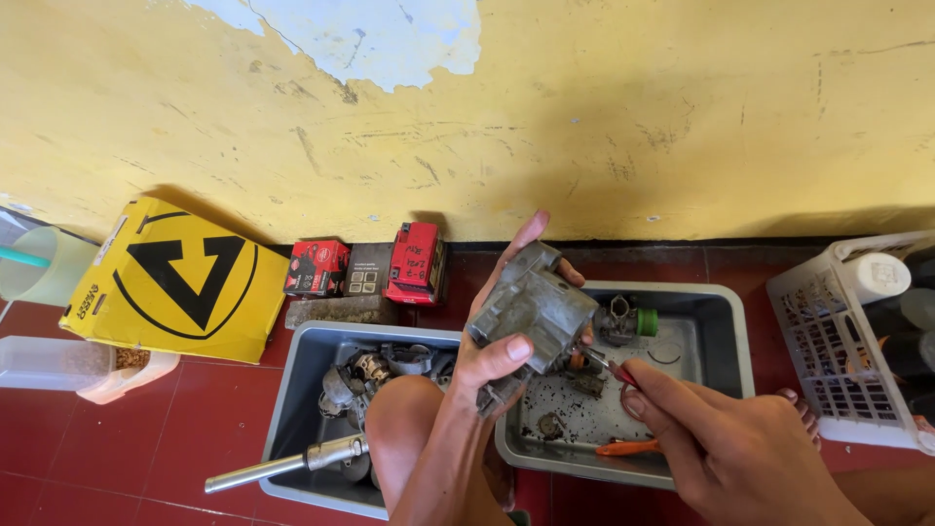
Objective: A person is cleaning and disassembling a motorcycle carburetor using a brush and a screwdriver while sitting on a low stool.
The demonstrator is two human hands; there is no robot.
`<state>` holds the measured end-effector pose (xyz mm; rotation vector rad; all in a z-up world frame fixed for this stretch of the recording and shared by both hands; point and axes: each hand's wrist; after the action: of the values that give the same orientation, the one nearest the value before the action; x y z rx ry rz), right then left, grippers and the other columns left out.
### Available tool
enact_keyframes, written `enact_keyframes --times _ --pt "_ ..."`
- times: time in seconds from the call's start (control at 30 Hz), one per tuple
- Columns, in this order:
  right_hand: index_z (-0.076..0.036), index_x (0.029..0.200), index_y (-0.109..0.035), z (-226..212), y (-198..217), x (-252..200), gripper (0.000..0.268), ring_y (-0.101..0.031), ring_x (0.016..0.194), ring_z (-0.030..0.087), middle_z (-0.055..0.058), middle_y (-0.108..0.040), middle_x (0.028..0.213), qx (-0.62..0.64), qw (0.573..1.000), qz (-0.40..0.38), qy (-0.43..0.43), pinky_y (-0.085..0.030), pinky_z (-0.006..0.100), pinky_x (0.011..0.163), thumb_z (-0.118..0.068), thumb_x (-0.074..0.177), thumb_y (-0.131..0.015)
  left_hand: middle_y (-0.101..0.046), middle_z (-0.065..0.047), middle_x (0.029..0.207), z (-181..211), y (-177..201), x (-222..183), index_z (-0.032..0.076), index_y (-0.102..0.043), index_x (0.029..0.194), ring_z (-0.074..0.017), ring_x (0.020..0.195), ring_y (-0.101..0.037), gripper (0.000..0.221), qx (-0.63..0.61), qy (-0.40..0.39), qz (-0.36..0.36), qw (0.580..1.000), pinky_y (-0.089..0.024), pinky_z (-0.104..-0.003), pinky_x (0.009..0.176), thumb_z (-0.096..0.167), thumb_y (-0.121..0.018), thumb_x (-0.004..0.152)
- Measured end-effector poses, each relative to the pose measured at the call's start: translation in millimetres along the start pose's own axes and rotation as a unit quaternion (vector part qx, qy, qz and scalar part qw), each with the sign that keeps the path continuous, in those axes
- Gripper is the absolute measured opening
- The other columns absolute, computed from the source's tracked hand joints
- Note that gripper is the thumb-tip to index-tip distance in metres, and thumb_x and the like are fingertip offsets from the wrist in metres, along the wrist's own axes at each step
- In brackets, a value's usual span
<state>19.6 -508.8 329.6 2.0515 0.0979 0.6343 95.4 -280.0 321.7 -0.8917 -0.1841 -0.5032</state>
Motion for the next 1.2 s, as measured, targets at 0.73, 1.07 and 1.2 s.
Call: enact_keyframes --times 0.73,1.07,1.2 --pt "0.016 0.122 -0.093 -28 45 45 0.043 -0.047 0.074 0.032 0.026 -0.07 0.092 0.495 0.663 -0.192 -0.527 -0.029 0.045 0.069 -0.003 0.099 -0.062 -0.052 -0.023 0.129 -5 0 -4 0.004 -0.007 0.17 -0.033 0.093 -0.067 0.12 0.014 -0.04 -0.043 0.998 -0.06 -0.042 0.083 0.035 -0.086 0.085" --pt "0.009 0.12 -0.092 -30 43 50 0.042 -0.071 0.101 0.026 0.019 -0.085 0.108 0.461 0.686 -0.212 -0.521 -0.043 0.042 0.08 -0.007 0.097 -0.062 -0.052 -0.023 0.128 -3 -2 -3 0.006 -0.01 0.17 -0.0339 0.091 -0.066 0.121 -0.021 -0.04 -0.014 0.999 -0.059 -0.042 0.08 0.031 -0.088 0.083" --pt "-0.002 0.109 -0.097 -17 31 36 0.038 -0.079 0.101 0.013 0.005 -0.095 0.104 0.421 0.781 -0.215 -0.407 -0.056 0.031 0.088 -0.018 0.091 -0.067 -0.05 -0.024 0.13 0 3 -3 0.003 -0.008 0.169 -0.0356 0.093 -0.068 0.119 0.049 -0.045 -0.025 0.997 -0.063 -0.044 0.079 0.033 -0.087 0.086"
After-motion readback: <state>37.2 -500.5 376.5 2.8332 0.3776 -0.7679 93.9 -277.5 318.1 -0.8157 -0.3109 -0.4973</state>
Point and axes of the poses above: each hand's wrist, its own x-axis towards the middle knuckle, its own y-axis out of the back of the hand, z = x × y
